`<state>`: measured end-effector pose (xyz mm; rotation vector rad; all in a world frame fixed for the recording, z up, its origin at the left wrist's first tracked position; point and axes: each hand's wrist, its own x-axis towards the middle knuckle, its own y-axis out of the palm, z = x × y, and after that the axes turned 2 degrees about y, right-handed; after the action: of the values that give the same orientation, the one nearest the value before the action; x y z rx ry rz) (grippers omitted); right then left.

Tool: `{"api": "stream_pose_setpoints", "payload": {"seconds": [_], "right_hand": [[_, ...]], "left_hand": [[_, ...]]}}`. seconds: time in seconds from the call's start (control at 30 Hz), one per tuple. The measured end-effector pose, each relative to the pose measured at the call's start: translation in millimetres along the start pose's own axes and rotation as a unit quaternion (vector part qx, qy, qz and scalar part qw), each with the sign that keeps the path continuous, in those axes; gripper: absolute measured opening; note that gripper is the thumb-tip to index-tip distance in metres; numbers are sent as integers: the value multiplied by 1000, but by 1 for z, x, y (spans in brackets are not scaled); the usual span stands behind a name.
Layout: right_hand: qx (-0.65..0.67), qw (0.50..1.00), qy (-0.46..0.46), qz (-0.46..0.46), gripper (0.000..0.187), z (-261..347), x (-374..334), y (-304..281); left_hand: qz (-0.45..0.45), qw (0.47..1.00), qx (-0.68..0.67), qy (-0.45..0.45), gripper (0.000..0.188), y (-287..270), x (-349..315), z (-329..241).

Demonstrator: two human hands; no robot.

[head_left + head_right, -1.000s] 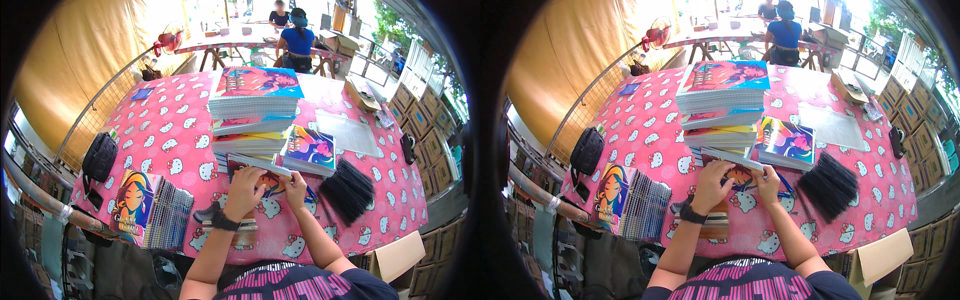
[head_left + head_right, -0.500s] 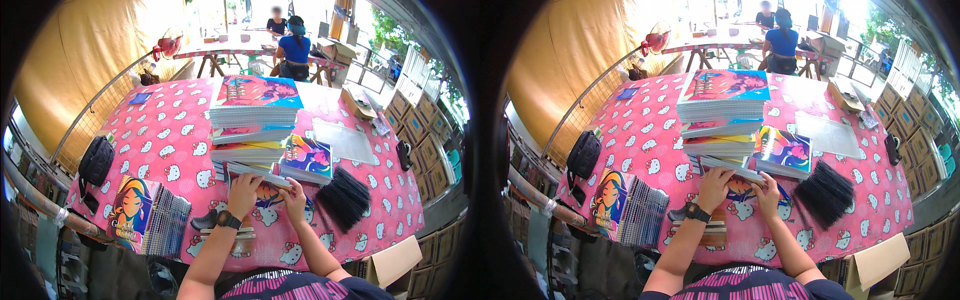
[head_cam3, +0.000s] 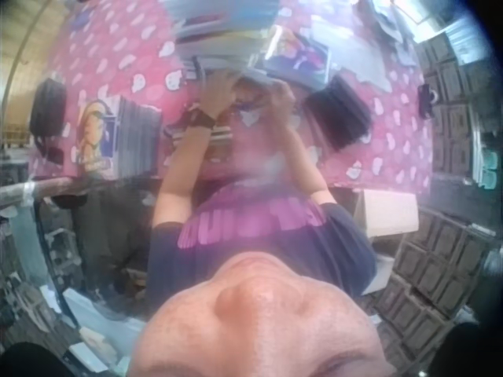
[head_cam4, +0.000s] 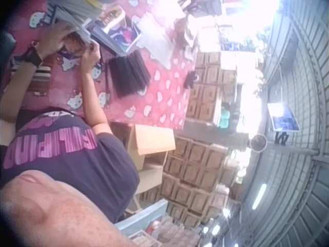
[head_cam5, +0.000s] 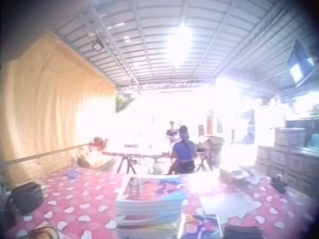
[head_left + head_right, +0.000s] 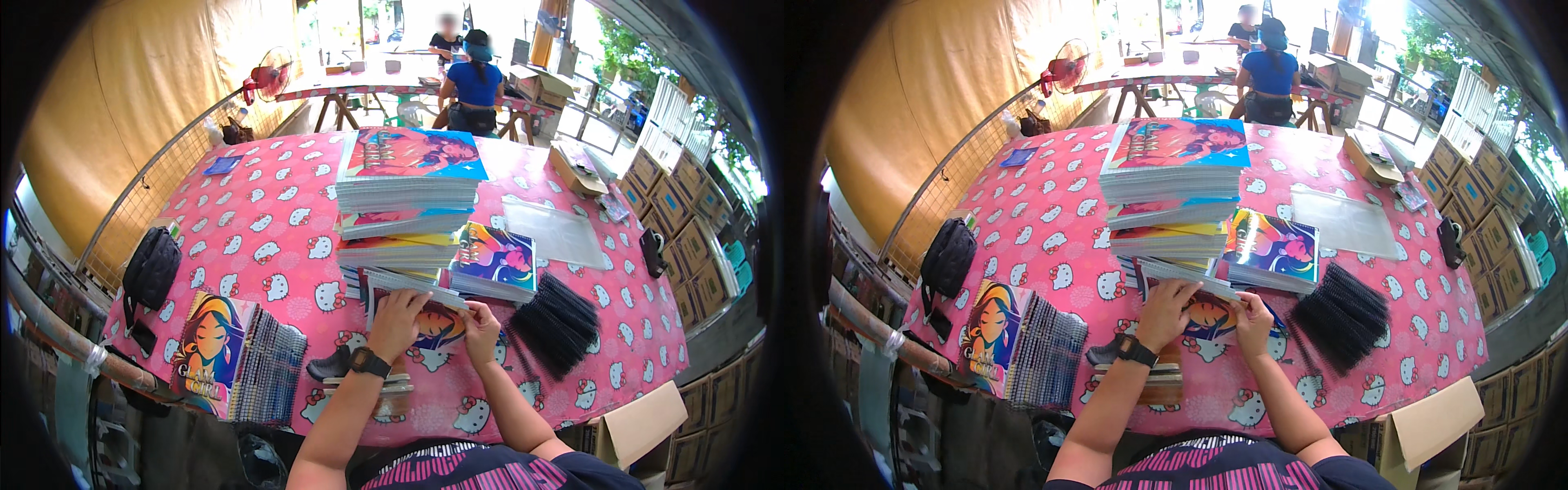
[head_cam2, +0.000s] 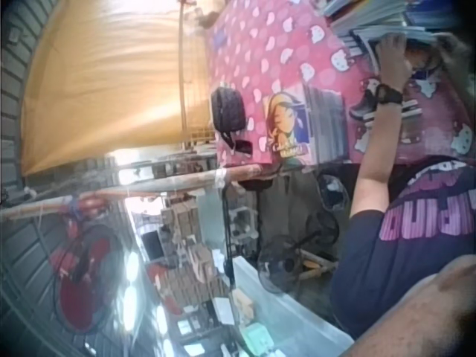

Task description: The person inserts a spiral coil into the punched holes of a notebook by hand, trims the excess coil with a pair of pliers, and places the bound notebook onto a stack.

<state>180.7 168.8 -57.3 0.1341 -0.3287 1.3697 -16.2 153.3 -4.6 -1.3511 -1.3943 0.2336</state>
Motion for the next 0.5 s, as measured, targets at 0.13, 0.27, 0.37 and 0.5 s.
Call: {"api": "stream_pose_setpoints", "payload": {"seconds": [0.13, 0.27, 0.37, 0.5], "right_hand": [[12, 1000, -12, -7, 16, 4, -3, 0], [-83, 982, -165, -37, 12, 34, -14, -5], [-90, 983, -158, -14, 12, 46, -23, -17], [-51, 983, -171, 29, 12, 86, -31, -28]], "left_hand": [[2, 1000, 0, 6, 55, 3, -1, -2], [-22, 1000, 21, 8, 56, -1, -1, -2], [-27, 998, 41, 42, 52, -10, 3, -16], [-8, 998, 19, 58, 35, -27, -1, -25]]}}
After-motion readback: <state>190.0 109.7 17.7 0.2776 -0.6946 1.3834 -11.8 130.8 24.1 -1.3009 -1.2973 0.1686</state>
